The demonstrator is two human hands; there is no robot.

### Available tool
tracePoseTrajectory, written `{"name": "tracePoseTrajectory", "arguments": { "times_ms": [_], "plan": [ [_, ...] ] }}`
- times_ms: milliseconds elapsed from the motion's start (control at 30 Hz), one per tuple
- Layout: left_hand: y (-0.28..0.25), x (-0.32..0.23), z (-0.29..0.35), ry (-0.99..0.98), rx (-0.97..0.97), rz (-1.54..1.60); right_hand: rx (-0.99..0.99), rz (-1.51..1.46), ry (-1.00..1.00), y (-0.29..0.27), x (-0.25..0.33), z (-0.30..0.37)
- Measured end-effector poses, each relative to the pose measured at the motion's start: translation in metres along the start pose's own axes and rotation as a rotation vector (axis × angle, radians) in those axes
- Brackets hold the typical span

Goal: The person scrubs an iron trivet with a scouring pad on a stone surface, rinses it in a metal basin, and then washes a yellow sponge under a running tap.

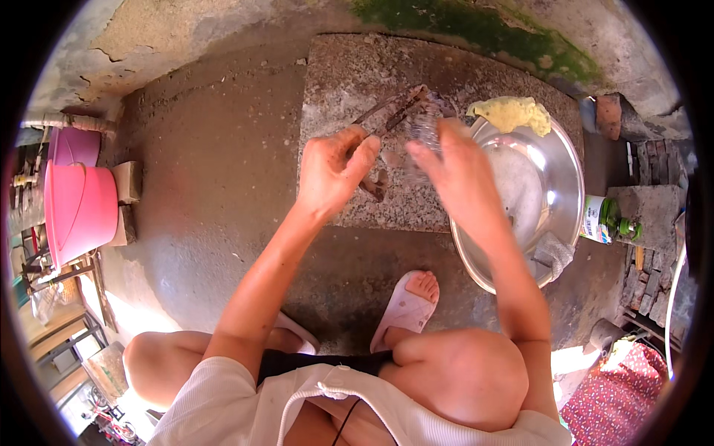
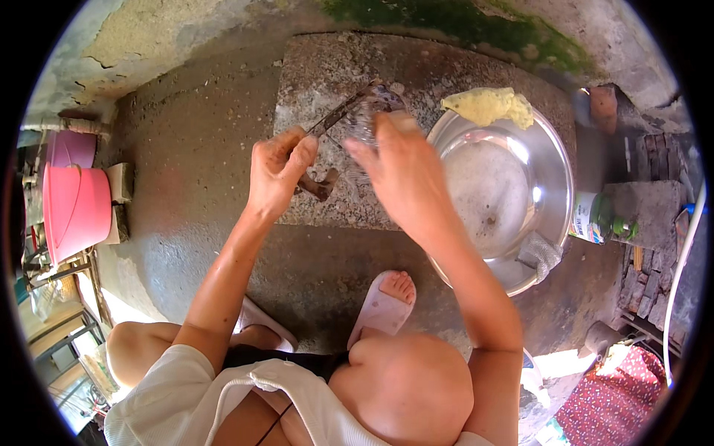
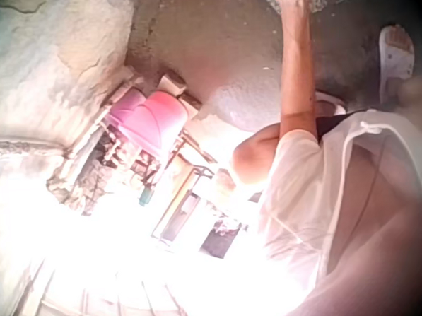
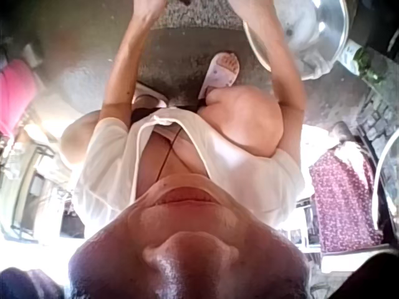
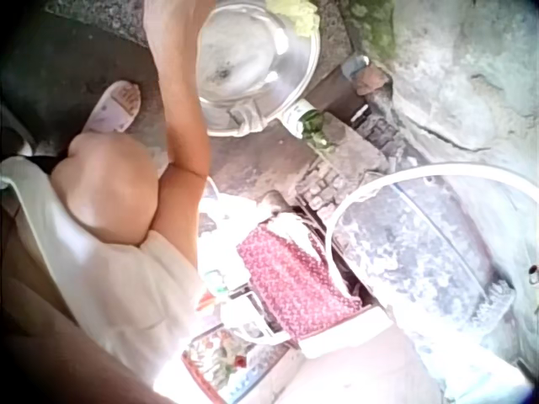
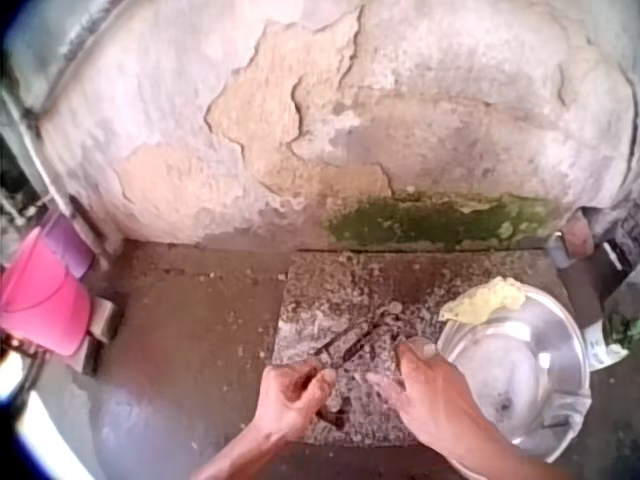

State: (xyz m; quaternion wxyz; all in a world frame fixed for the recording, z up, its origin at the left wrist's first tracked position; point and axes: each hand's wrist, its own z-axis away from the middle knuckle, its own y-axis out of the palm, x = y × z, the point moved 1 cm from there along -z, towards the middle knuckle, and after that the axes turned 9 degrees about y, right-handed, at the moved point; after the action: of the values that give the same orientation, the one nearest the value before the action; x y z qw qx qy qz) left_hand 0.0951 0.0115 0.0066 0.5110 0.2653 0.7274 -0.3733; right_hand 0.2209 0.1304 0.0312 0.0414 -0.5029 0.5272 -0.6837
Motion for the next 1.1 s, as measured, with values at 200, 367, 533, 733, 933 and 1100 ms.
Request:
{"name": "tracePoseTrajectory", "arguments": {
  "times_ms": [200, 367, 533, 733, 933, 1100],
  "plan": [
    [0.003, 0.001, 0.001, -0.001, 0.033, -0.082, -0.447, 0.447, -0.194, -0.041, -0.003, -0.034],
    [-0.009, 0.018, 0.002, 0.087, 0.108, -0.046, 0.002, -0.256, 0.024, -0.007, -0.025, -0.046],
    [-0.003, 0.012, -0.005, -0.239, 0.277, -0.021, -0.035, -0.184, 0.128, 0.010, -0.007, -0.026],
    [0.002, 0.007, -0.002, -0.179, 0.234, -0.018, -0.168, 0.083, -0.008, -0.009, -0.015, -0.042],
    [0.014, 0.011, 0.009, -0.038, 0.158, -0.103, -0.217, 0.038, -0.471, 0.026, -0.011, -0.046],
    [0.016, 0.005, 0.011, -0.035, 0.126, -0.098, 0.104, 0.114, 0.004, 0.016, -0.048, -0.077]
  ]
}}
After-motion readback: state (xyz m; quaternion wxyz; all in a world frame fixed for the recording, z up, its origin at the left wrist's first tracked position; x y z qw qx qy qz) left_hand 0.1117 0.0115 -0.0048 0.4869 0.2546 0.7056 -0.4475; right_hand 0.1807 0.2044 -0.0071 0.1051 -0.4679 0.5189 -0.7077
